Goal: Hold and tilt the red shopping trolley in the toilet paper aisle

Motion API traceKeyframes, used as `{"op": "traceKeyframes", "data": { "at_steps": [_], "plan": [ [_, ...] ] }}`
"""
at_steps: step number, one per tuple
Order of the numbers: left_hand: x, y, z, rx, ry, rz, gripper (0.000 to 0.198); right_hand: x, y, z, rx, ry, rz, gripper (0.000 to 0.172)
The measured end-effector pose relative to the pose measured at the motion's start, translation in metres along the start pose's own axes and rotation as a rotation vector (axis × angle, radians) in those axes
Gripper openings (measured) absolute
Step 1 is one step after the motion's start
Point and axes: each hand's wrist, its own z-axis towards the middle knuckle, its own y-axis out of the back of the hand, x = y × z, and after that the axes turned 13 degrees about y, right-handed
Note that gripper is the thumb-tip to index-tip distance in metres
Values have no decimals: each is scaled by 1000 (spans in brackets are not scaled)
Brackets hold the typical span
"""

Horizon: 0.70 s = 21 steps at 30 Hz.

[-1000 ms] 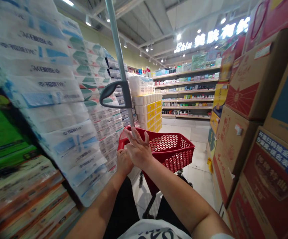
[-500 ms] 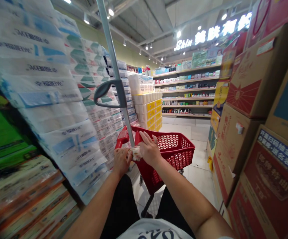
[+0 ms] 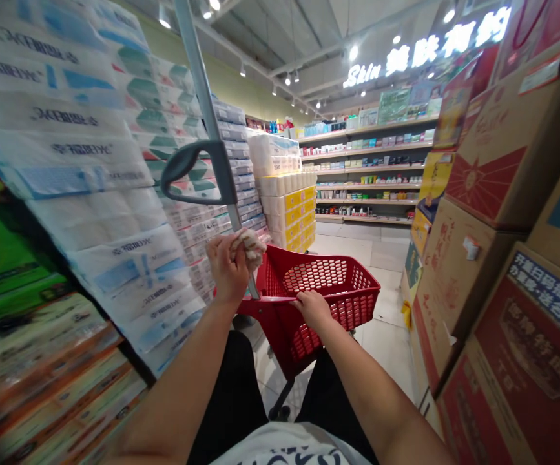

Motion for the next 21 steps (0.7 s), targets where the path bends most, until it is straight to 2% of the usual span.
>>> {"op": "traceKeyframes", "data": {
  "at_steps": [4, 11, 13, 16, 19, 21],
  "plan": [
    [3, -8, 0, 20, -15, 22, 17, 5, 0, 0, -10, 16, -1, 30],
    [3, -5, 18, -89, -6, 213, 25, 21, -14, 10, -44, -21, -42, 28],
    [9, -4, 17, -101, 25, 272, 31, 25, -19, 12, -47, -35, -68, 28],
    [27, -2, 7, -56, 38, 341, 30, 28, -23, 13, -54, -44, -90, 29],
    [40, 2, 0, -11, -12, 348, 32, 29, -23, 13, -48, -41, -87, 29],
    [41, 4, 5, -19, -57, 344, 33, 29, -22, 13, -39, -37, -83, 28]
  ]
}}
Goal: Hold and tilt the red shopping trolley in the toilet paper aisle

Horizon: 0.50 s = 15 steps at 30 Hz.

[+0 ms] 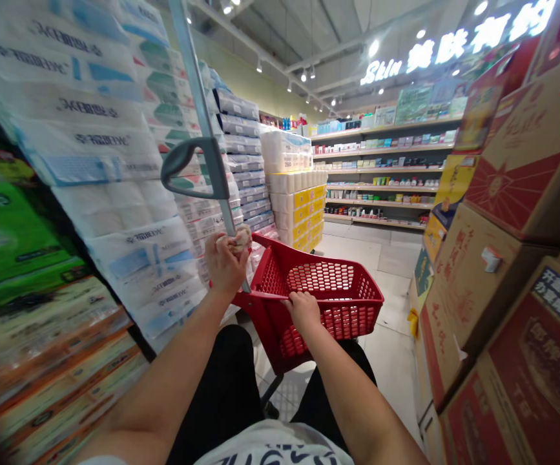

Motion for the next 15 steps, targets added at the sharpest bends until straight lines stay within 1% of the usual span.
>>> {"op": "traceKeyframes", "data": {
  "at_steps": [3, 5, 6, 8, 10, 12, 13, 15],
  "plan": [
    [-6, 8, 17, -74, -31, 25, 34, 0, 1, 0, 0, 0, -2, 29],
    [-8, 13, 24, -94, -33, 36, 32, -1, 1, -1, -1, -2, -7, 29],
    [-8, 15, 24, -81, -36, 35, 30, -1, 1, -2, 1, -3, -9, 29],
    [-3, 17, 16, -17, -67, 26, 25, -1, 1, -3, 5, -4, -10, 28],
    [5, 18, 4, 49, -123, 24, 22, -1, 2, -4, 8, -5, -8, 27],
    [11, 19, -3, 81, -188, 34, 23, -1, 3, -4, 12, -5, -6, 27],
    [12, 19, -2, 82, -213, 39, 25, -1, 3, -4, 15, -4, -4, 28],
    [11, 22, 7, 58, -234, 49, 29, -1, 3, -3, 16, -2, -2, 28]
  ]
}}
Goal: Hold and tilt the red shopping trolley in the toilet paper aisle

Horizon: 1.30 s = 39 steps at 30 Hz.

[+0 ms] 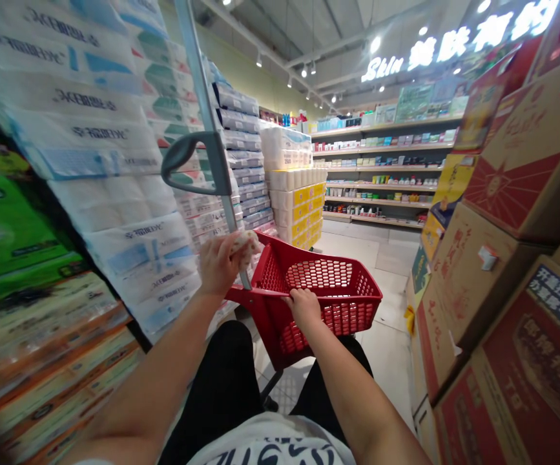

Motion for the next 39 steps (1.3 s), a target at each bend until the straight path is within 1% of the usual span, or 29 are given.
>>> {"op": "traceKeyframes", "data": {
  "at_steps": [3, 5, 7, 10, 12, 14, 17, 19, 21, 24, 26, 29, 32, 34, 36, 38, 39],
  "plan": [
    [-1, 8, 19, -68, 30, 20, 27, 1, 0, 0, -5, 0, -2, 29],
    [-1, 11, 19, -112, 45, 30, 25, 1, 0, -2, -11, -5, -7, 29],
    [-2, 12, 4, -96, 27, 41, 25, 1, 2, -3, -15, -4, -13, 28],
    [-2, 9, -28, 21, -54, 76, 25, 1, 3, -4, -16, 8, -14, 28],
    [-1, 8, -37, 74, -86, 94, 25, 1, 4, -3, -12, 10, -11, 28],
    [-1, 9, -31, 73, -89, 102, 25, 0, 3, -2, -8, 6, -7, 28],
    [-1, 14, -10, 15, -49, 100, 26, 0, 0, -1, -11, -1, -8, 27],
    [-1, 16, -4, -7, -15, 96, 27, 0, -1, -2, -17, -2, -8, 27],
    [0, 14, -11, 2, -5, 95, 29, 0, -1, -3, -22, 3, -5, 27],
    [2, 8, -35, 52, -29, 101, 27, -1, 0, -4, -20, 15, 0, 28],
    [4, 6, -45, 92, -42, 105, 26, -1, 1, -4, -14, 14, 1, 29],
    [5, 7, -44, 132, -39, 111, 26, 0, 1, -3, -9, 7, 2, 29],
    [4, 9, -41, 129, -11, 100, 28, 1, 1, -4, -9, 3, 10, 27],
    [3, 9, -48, 138, 6, 92, 29, 1, 2, -5, -12, 4, 14, 28],
    [3, 7, -61, 165, 7, 93, 28, 1, 2, -5, -14, 11, 11, 28],
    [4, 7, -70, 195, -20, 103, 27, 0, 2, -6, -14, 15, 6, 27],
    [4, 7, -71, 203, -40, 110, 26, 0, 2, -5, -13, 15, 6, 26]
  ]
}}
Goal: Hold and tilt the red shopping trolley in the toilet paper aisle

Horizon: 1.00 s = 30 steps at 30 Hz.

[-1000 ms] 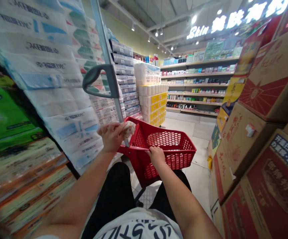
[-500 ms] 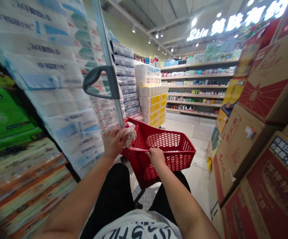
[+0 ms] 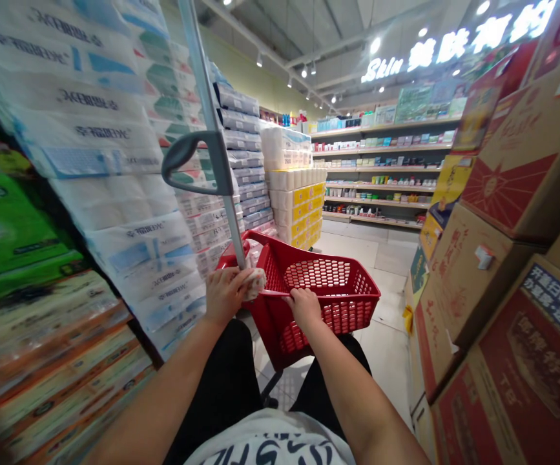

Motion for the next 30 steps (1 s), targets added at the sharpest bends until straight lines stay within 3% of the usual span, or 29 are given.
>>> {"op": "traceKeyframes", "data": {
  "at_steps": [3, 8, 16, 23, 30],
  "plan": [
    [0, 10, 17, -42, -21, 16, 25, 0, 0, 1, -2, -3, 4, 25],
    [-5, 29, 55, -154, 61, 0, 28, 0, -2, 0, -7, -5, 2, 26],
    [-7, 12, 16, -16, -8, -5, 27, -2, -2, -1, -18, 5, 20, 26],
    [-9, 18, 38, -68, 46, 23, 29, -2, -4, 0, -18, 6, 18, 27],
    [-9, 2, -10, 81, 4, 32, 27, -2, -3, -2, -18, 3, 12, 27]
  ]
}}
